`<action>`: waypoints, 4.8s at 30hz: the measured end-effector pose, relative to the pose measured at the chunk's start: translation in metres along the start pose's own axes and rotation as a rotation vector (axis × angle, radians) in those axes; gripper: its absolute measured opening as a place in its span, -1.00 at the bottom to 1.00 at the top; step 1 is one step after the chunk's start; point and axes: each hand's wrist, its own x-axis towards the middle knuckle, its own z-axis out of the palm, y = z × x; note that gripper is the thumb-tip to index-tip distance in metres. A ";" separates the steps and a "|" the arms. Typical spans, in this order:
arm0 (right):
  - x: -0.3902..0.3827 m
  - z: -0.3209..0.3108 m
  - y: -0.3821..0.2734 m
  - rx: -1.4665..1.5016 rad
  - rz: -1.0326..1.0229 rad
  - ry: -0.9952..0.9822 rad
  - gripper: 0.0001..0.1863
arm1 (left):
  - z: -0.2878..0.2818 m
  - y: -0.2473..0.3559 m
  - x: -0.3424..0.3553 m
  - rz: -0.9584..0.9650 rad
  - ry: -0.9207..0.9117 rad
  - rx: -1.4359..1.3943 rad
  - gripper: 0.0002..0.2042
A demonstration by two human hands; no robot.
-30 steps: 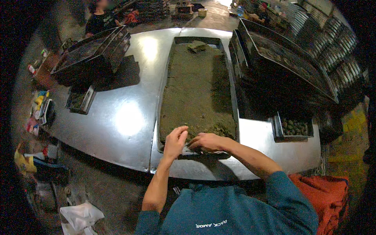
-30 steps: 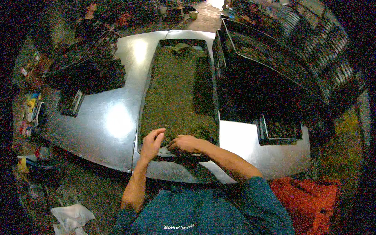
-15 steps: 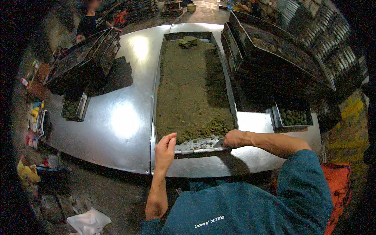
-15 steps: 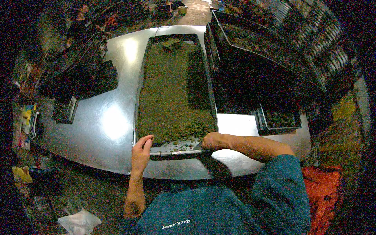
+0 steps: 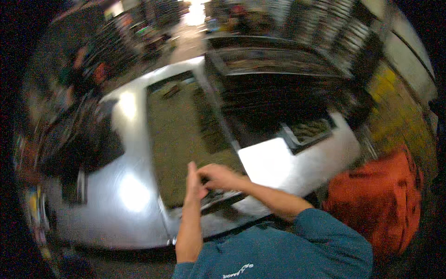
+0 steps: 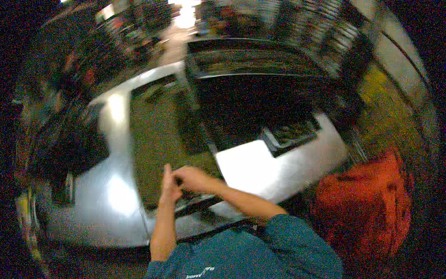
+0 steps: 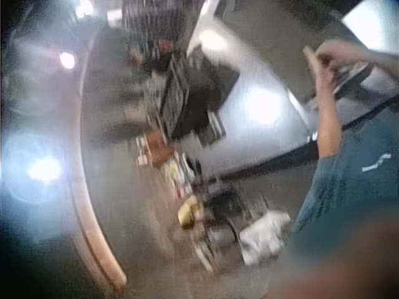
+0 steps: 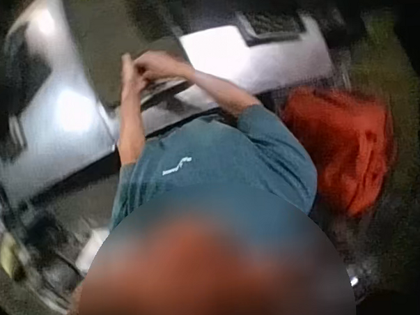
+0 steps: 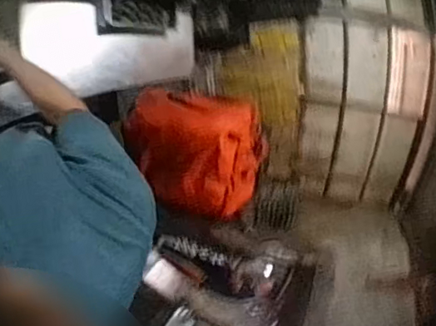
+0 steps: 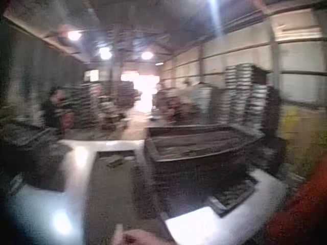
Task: The person repeatedly takes portions of green dough from a tray, rolls them into balls by hand, and places them into a smaller container. The person also briefly handles a large mass of yellow dough on a separate table.
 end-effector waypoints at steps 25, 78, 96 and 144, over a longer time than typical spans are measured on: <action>-0.074 0.032 0.050 0.123 0.874 0.407 -0.54 | 0.046 -0.012 0.001 0.341 -0.180 1.144 -0.54; -0.071 -0.016 0.066 0.366 0.680 0.077 -0.72 | 0.013 -0.045 -0.009 0.502 0.337 1.077 -0.68; -0.051 -0.002 -0.003 0.041 0.260 0.155 -0.80 | 0.028 -0.042 -0.016 0.378 0.245 0.412 -0.65; -0.023 0.006 -0.001 -0.176 0.140 -0.041 -0.50 | -0.001 -0.027 0.003 -0.014 0.182 0.013 -0.62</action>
